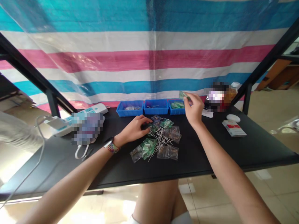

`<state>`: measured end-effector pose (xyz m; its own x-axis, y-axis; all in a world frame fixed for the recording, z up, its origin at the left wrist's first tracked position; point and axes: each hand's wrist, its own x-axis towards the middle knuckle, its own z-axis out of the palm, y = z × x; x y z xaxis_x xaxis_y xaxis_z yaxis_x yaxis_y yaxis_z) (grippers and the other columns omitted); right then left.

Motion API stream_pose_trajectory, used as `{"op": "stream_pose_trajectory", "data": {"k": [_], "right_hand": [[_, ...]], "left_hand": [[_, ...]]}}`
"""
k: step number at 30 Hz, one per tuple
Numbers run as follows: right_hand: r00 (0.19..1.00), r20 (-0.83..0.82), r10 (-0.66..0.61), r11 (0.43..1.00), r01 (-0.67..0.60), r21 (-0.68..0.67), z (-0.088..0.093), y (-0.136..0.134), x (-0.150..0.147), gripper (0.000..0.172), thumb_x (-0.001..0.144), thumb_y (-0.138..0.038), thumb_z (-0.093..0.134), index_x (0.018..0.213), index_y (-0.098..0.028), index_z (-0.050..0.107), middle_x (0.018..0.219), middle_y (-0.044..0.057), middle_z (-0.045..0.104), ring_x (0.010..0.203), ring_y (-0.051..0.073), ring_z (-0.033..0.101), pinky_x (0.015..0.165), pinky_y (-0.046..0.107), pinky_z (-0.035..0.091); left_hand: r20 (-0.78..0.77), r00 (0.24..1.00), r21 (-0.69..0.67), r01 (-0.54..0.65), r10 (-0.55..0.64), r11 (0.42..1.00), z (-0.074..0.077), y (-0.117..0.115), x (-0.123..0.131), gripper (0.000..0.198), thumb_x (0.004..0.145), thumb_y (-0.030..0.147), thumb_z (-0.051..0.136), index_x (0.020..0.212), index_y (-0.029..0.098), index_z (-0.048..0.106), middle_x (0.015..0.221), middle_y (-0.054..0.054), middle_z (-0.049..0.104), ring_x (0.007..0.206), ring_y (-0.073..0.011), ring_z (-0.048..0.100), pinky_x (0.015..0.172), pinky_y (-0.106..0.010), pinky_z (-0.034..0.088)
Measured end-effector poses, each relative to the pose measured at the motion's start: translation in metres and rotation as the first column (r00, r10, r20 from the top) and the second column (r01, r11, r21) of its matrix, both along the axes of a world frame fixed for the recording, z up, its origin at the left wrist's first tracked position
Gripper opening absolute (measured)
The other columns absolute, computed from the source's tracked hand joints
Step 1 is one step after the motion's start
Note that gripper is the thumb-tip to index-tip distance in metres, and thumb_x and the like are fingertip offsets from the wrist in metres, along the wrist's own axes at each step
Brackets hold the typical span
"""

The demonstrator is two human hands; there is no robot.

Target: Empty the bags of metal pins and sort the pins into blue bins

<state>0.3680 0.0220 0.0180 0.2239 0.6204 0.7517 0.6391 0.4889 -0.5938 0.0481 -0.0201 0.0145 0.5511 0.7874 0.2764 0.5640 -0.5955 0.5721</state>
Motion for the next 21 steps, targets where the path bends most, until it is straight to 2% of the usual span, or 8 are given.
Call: {"op": "stream_pose_trajectory", "data": {"k": [2,4,6,9,12,15,18,21], "right_hand": [[0.959,0.243,-0.144,0.987,0.157,-0.034,-0.006,0.006,0.016,0.039,0.107,-0.033,0.05,0.128,-0.014,0.076,0.127,0.021,0.076,0.12,0.034,0.069,0.107,0.05,0.055],[0.865,0.467,-0.184,0.959,0.262,-0.108,-0.016,0.009,0.02,0.041,0.107,-0.037,0.051,0.125,-0.012,0.078,0.12,0.022,0.079,0.12,0.037,0.068,0.114,0.056,0.048],[0.787,0.586,-0.196,0.934,0.331,-0.133,-0.024,0.01,0.017,0.045,0.108,-0.043,0.051,0.118,-0.011,0.081,0.114,0.022,0.081,0.123,0.039,0.066,0.121,0.062,0.037],[0.758,0.61,-0.232,0.916,0.38,-0.124,-0.03,0.01,0.011,0.049,0.11,-0.045,0.047,0.115,-0.011,0.082,0.113,0.022,0.081,0.127,0.039,0.062,0.124,0.064,0.03],[0.771,0.586,-0.249,0.915,0.385,-0.118,-0.028,0.01,0.01,0.047,0.11,-0.041,0.047,0.124,-0.008,0.078,0.123,0.023,0.079,0.13,0.04,0.06,0.122,0.062,0.033],[0.806,0.545,-0.232,0.941,0.327,-0.084,-0.025,0.009,0.007,0.044,0.109,-0.038,0.048,0.132,-0.009,0.074,0.132,0.023,0.075,0.131,0.04,0.058,0.119,0.058,0.037],[0.844,0.506,-0.176,0.969,0.238,-0.06,-0.022,0.005,-0.002,0.04,0.108,-0.036,0.049,0.132,-0.013,0.072,0.133,0.02,0.074,0.13,0.038,0.059,0.118,0.056,0.039],[0.882,0.462,-0.098,0.989,0.136,-0.049,-0.018,-0.002,-0.013,0.036,0.107,-0.033,0.049,0.132,-0.017,0.071,0.134,0.018,0.073,0.131,0.035,0.06,0.119,0.053,0.041]], "left_hand": [[-0.062,0.998,0.011,0.035,-0.034,0.999,-0.001,0.001,-0.001,0.047,0.084,0.029,0.071,0.131,0.021,0.072,0.118,-0.011,0.071,0.112,-0.032,0.066,0.103,-0.047,0.053],[-0.107,0.993,0.004,0.059,-0.058,0.998,-0.003,0.001,-0.002,0.054,0.083,0.027,0.068,0.137,0.02,0.069,0.121,-0.012,0.07,0.117,-0.0337,0.063,0.108,-0.049,0.051],[-0.146,0.988,0.013,0.061,-0.058,0.998,-0.004,0.001,-0.002,0.056,0.083,0.028,0.068,0.139,0.02,0.068,0.123,-0.012,0.068,0.12,-0.0351,0.061,0.111,-0.051,0.05],[-0.192,0.98,0.038,0.062,-0.054,0.997,-0.004,0.001,-0.003,0.053,0.084,0.032,0.07,0.136,0.021,0.069,0.126,-0.013,0.065,0.122,-0.0367,0.059,0.113,-0.052,0.048],[-0.203,0.978,0.035,0.061,-0.053,0.998,-0.004,0.001,-0.004,0.049,0.084,0.032,0.07,0.131,0.021,0.069,0.128,-0.013,0.063,0.122,-0.0363,0.058,0.113,-0.053,0.048],[-0.171,0.985,0.033,0.013,-0.008,0.999,-0.007,0.003,-0.004,0.045,0.079,0.031,0.073,0.121,0.02,0.066,0.123,-0.012,0.063,0.118,-0.0356,0.058,0.108,-0.052,0.05],[-0.063,0.996,0.008,-0.061,0.061,0.998,-0.011,0.008,-0.006,0.044,0.074,0.03,0.076,0.113,0.02,0.059,0.109,-0.009,0.064,0.104,-0.0306,0.062,0.095,-0.046,0.053],[0.079,0.99,-0.112,-0.108,0.117,0.988,-0.015,0.016,-0.01,0.049,0.074,0.025,0.075,0.118,0.021,0.055,0.095,-0.002,0.064,0.08,-0.0204,0.062,0.075,-0.035,0.05]]}}
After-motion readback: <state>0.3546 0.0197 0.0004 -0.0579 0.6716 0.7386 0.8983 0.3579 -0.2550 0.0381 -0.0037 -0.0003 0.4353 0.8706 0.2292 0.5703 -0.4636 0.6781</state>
